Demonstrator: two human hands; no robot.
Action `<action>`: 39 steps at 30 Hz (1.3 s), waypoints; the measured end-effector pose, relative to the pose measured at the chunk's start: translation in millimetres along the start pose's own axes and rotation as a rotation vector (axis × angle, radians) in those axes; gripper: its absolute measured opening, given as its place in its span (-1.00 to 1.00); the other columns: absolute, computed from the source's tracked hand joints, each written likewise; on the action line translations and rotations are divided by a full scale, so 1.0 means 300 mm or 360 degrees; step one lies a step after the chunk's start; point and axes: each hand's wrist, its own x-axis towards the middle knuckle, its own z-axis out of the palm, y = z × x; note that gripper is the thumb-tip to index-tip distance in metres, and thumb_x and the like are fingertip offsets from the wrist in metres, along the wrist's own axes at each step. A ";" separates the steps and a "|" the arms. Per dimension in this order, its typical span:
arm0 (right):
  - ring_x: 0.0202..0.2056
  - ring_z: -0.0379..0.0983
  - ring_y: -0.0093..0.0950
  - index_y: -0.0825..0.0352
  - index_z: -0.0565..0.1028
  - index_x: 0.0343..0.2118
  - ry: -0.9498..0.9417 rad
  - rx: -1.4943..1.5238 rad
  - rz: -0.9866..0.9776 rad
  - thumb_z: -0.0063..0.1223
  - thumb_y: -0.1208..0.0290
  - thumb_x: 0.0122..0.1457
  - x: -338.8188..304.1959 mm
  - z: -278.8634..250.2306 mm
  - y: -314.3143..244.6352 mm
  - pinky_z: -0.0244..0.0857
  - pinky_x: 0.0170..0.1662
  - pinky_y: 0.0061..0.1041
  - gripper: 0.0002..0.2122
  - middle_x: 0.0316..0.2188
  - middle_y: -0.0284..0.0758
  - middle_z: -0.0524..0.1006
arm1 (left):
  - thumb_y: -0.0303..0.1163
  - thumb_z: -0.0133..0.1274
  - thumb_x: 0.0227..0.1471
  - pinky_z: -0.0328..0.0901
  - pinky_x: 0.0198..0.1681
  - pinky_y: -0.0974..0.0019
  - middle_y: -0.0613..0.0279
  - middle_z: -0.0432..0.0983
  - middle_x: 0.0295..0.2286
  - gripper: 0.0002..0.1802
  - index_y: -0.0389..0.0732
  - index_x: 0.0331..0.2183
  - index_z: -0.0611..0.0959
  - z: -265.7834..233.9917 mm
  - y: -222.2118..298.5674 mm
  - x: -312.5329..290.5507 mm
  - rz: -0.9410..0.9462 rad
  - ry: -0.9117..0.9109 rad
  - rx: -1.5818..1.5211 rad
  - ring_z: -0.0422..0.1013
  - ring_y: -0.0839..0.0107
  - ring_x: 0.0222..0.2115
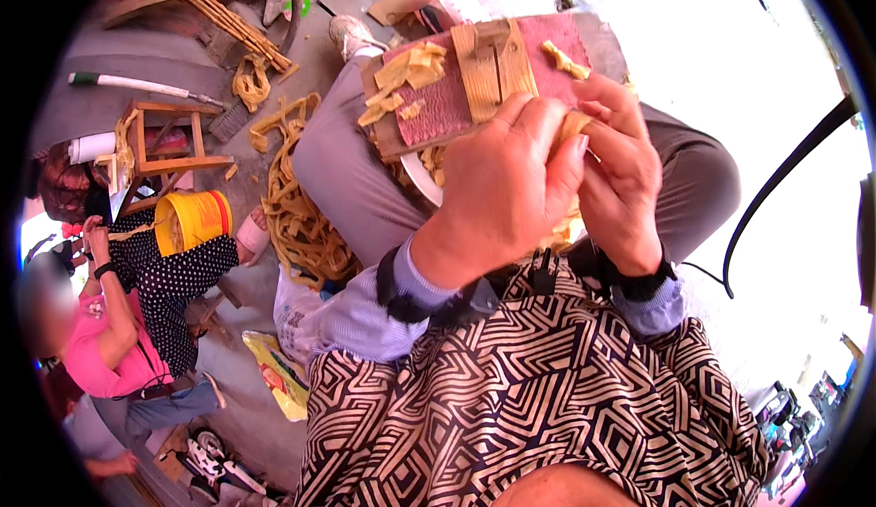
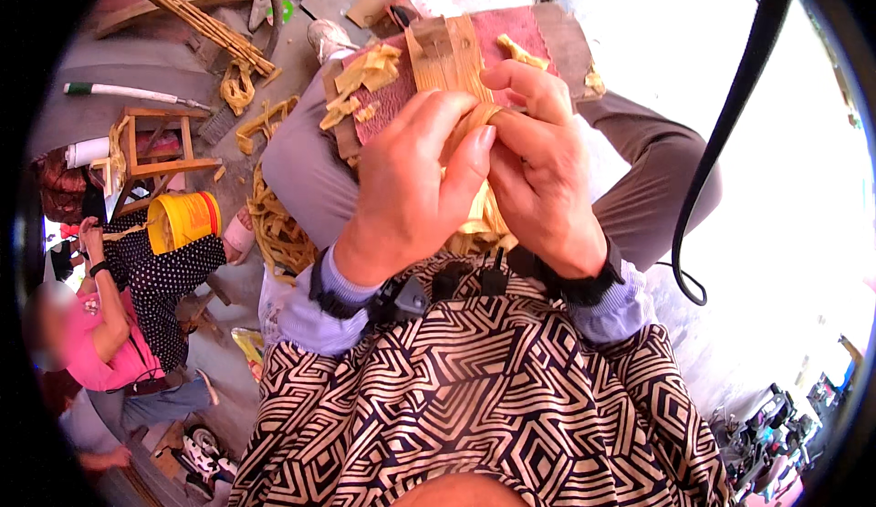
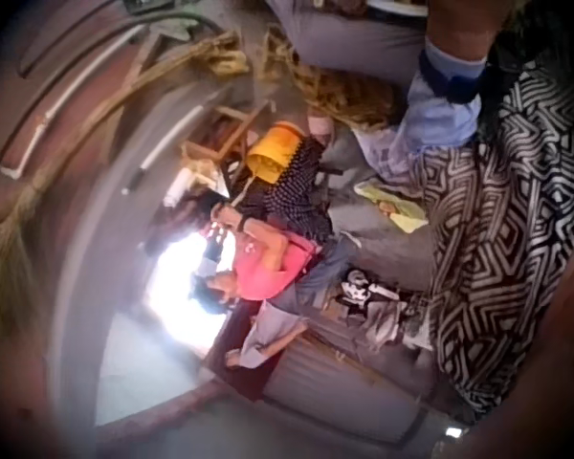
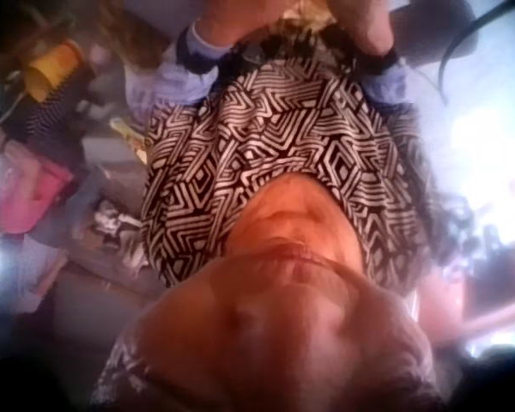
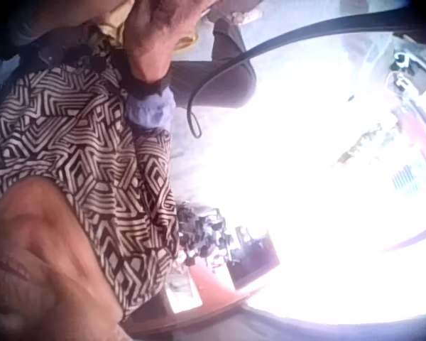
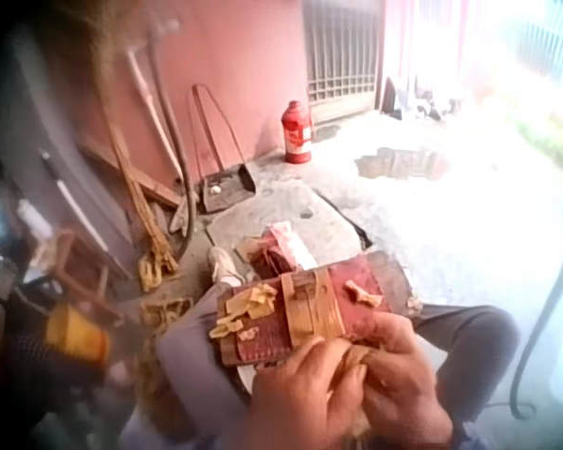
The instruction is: The person ties yellow strips of food into small knots by hand and places them into a large bowl.
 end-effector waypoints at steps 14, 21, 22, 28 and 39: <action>-0.07 0.37 -0.56 0.40 0.46 -0.02 0.0141 0.1031 0.0764 0.05 0.40 0.21 -0.002 0.032 0.165 0.23 0.02 -0.55 -0.70 -0.07 -0.37 0.48 | -0.40 -0.01 0.14 0.23 -0.56 0.33 0.23 0.41 -0.57 -0.86 -0.24 -0.28 0.55 0.013 -0.153 -0.178 -0.0210 -0.0097 -0.0337 0.37 0.34 -0.60; -0.47 0.37 -0.71 0.38 0.54 -0.28 -0.1278 0.0540 0.0719 0.09 0.37 0.18 0.100 -0.042 0.105 0.28 -0.41 -0.63 -0.83 -0.53 -0.50 0.49 | -0.46 0.06 0.04 0.31 -0.48 0.21 0.08 0.48 -0.49 -0.88 -0.27 -0.33 0.56 -0.014 -0.153 -0.107 0.0110 -0.0267 0.0086 0.43 0.06 -0.49; -0.50 0.33 -0.73 0.38 0.54 -0.31 -0.1306 0.0553 0.0837 0.08 0.40 0.18 0.103 -0.073 0.102 0.25 -0.45 -0.65 -0.85 -0.56 -0.51 0.46 | -0.45 0.05 0.05 0.30 -0.49 0.25 0.09 0.46 -0.51 -0.89 -0.27 -0.33 0.56 -0.015 -0.177 -0.110 0.0115 -0.0299 -0.0029 0.42 0.10 -0.52; -0.54 0.25 -0.74 0.41 0.50 -0.34 -0.1007 0.0479 0.0887 0.04 0.47 0.19 0.131 -0.055 0.175 0.17 -0.49 -0.67 -0.89 -0.61 -0.52 0.37 | -0.43 -0.01 0.16 0.24 -0.48 0.46 0.35 0.44 -0.54 -0.86 -0.31 -0.33 0.56 -0.006 -0.298 -0.021 -0.0335 -0.0406 -0.0608 0.30 0.55 -0.56; -0.44 0.49 -0.23 0.37 0.47 -0.39 -0.0487 -0.0342 0.0378 0.02 0.44 0.12 0.111 0.176 0.347 0.34 -0.38 -0.34 -0.90 -0.51 -0.13 0.49 | -0.44 0.03 0.05 0.34 -0.42 0.21 0.02 0.52 -0.51 -0.85 -0.31 -0.32 0.51 0.160 -0.520 0.060 -0.0538 0.0010 -0.0452 0.48 0.22 -0.47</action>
